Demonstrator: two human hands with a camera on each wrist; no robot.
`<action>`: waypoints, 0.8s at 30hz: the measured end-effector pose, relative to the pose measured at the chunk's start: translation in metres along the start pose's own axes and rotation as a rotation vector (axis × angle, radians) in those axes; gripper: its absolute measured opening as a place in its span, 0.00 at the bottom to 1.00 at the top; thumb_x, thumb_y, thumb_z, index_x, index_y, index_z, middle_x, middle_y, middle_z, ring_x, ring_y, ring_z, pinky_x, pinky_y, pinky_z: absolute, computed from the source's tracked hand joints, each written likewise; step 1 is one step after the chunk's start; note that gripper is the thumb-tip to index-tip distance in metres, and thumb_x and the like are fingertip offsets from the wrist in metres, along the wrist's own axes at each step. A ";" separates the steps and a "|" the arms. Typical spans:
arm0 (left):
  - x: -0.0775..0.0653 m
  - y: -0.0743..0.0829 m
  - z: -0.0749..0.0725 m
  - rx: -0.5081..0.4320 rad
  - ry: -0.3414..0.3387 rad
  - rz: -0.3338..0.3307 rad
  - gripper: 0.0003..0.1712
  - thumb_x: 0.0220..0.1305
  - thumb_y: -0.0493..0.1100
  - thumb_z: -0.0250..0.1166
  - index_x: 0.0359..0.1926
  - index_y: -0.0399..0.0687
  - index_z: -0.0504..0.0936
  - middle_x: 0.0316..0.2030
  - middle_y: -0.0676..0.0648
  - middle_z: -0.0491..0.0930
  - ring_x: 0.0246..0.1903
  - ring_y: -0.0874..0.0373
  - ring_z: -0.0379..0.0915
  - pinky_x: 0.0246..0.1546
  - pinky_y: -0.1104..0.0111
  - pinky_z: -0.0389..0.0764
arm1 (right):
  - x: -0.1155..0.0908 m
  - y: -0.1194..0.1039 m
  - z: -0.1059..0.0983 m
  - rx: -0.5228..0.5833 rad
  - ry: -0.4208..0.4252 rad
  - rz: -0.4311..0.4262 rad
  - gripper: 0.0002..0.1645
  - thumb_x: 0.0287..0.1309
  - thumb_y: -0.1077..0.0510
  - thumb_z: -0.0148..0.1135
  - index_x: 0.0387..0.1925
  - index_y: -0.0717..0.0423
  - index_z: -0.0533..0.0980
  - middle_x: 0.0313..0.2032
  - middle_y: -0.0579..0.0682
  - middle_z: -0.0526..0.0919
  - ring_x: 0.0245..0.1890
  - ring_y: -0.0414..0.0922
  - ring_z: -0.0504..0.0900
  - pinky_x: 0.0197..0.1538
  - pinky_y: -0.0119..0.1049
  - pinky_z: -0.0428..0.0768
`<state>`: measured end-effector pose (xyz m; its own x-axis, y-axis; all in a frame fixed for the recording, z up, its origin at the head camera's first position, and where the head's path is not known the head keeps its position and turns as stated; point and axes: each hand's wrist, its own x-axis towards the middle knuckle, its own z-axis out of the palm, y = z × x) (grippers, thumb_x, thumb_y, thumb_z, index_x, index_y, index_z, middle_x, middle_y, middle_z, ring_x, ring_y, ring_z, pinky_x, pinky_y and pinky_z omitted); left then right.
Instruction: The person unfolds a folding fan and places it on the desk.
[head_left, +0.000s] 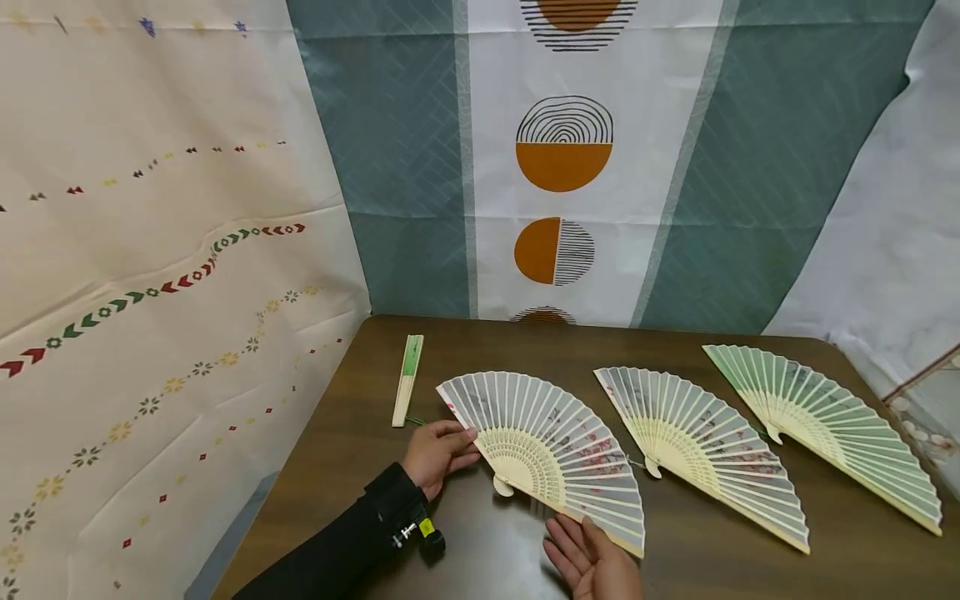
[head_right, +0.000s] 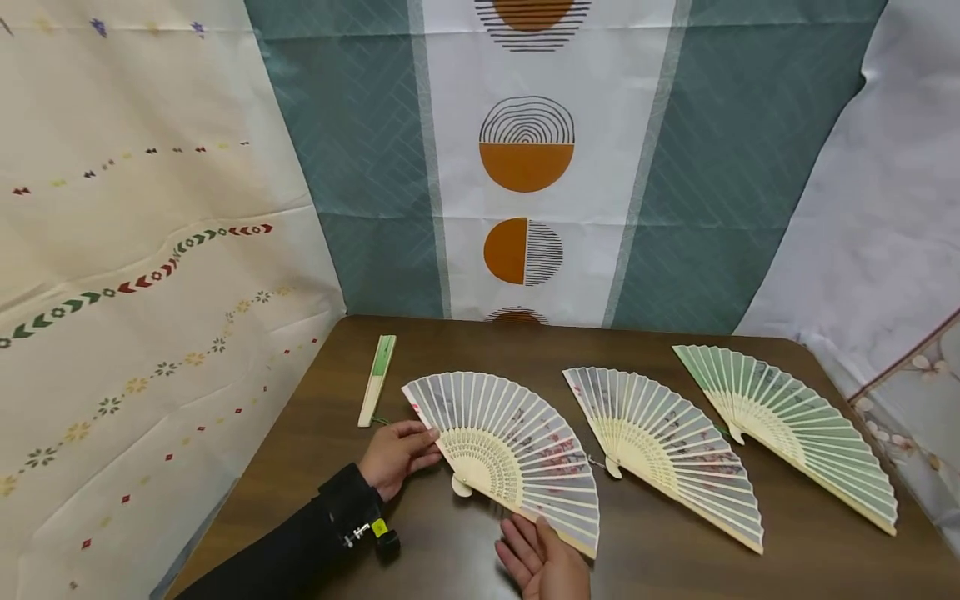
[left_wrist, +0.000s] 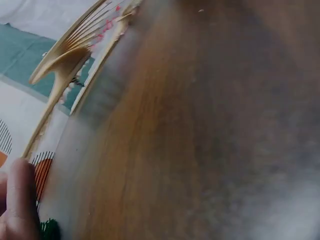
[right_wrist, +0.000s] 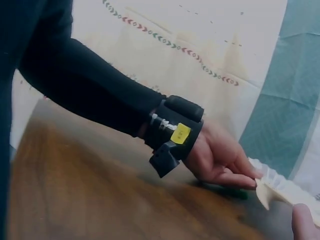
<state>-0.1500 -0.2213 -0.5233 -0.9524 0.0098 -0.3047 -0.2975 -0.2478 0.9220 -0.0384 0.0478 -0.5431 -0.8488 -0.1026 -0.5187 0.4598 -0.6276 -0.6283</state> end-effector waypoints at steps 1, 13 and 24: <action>-0.002 -0.001 0.000 0.019 -0.024 -0.013 0.08 0.81 0.29 0.67 0.54 0.26 0.80 0.37 0.49 0.90 0.35 0.61 0.92 0.40 0.69 0.98 | -0.002 0.002 -0.005 0.011 -0.002 0.016 0.38 0.94 0.52 0.38 0.85 0.77 0.49 0.44 0.43 0.94 0.46 0.39 0.96 0.63 0.43 0.96; -0.001 0.000 0.009 0.146 -0.102 -0.140 0.10 0.77 0.30 0.72 0.53 0.27 0.83 0.34 0.47 0.91 0.30 0.62 0.91 0.35 0.70 0.97 | -0.009 0.001 -0.027 0.021 0.017 0.004 0.39 0.93 0.51 0.35 0.85 0.77 0.48 0.46 0.43 0.94 0.47 0.39 0.96 0.63 0.44 0.96; 0.006 0.004 0.024 0.170 -0.153 -0.160 0.14 0.78 0.29 0.70 0.57 0.22 0.82 0.32 0.48 0.91 0.29 0.64 0.90 0.33 0.73 0.95 | -0.012 -0.010 -0.035 0.087 -0.002 0.019 0.37 0.94 0.53 0.32 0.84 0.79 0.51 0.45 0.46 0.95 0.47 0.42 0.96 0.65 0.45 0.95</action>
<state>-0.1588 -0.1992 -0.5159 -0.8876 0.1855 -0.4217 -0.4394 -0.0657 0.8959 -0.0235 0.0824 -0.5507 -0.8408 -0.1168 -0.5286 0.4513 -0.6905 -0.5653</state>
